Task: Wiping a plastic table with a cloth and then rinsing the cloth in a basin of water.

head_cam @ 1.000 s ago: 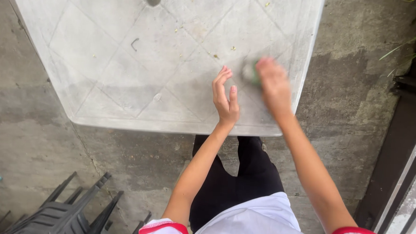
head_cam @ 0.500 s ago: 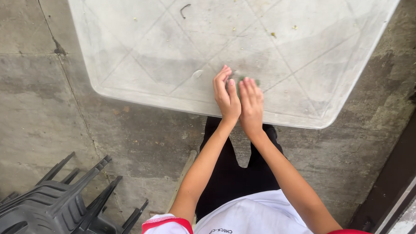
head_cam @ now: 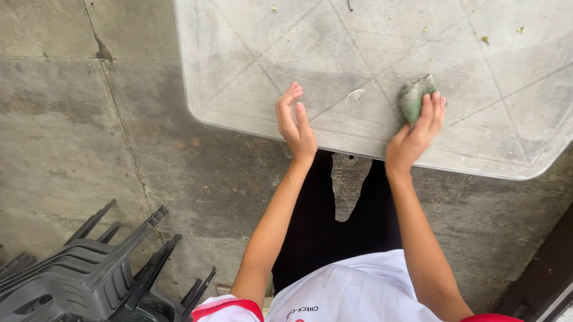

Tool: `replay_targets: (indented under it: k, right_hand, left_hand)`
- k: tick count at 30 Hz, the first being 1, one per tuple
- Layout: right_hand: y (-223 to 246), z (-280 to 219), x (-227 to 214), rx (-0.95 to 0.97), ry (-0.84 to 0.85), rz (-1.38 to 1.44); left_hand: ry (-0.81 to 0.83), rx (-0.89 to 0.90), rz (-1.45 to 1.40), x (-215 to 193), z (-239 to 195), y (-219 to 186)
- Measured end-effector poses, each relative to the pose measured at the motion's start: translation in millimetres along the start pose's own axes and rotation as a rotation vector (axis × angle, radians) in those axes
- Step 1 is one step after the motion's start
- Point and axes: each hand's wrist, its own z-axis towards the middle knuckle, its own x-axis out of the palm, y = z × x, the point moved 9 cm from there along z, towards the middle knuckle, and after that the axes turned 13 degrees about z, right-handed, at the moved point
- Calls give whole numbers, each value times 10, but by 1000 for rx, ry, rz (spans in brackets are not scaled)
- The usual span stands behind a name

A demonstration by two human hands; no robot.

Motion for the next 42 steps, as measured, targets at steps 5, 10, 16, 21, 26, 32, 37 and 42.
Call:
replay_targets:
  k: [5, 10, 16, 21, 26, 32, 37, 42]
  right_hand:
    - [316, -191, 948, -64, 62, -135]
    - [1209, -263, 2234, -259, 323, -54]
    - [2061, -761, 2905, -497, 1013, 349]
    - [919, 2, 1852, -159, 201, 44]
    - [871, 16, 2250, -212, -26, -197]
    - [2233, -551, 3819, -390, 645, 138]
    - [2692, -871, 3787, -367, 1050, 545]
    - [1580, 58, 2526, -153, 397, 222]
  left_hand:
    - [-8, 4, -28, -96, 15, 127]
    - [-132, -43, -50, -500, 233, 485]
    - [-519, -59, 211, -1427, 303, 881]
    - [-406, -85, 38, -1510, 370, 1064]
    - [-399, -73, 60, -1465, 578, 968]
    - [-528, -63, 92, -1710, 796, 1072]
    - [-626, -84, 168, -1926, 770, 1148]
    - [-430, -31, -14, -1438, 910, 986]
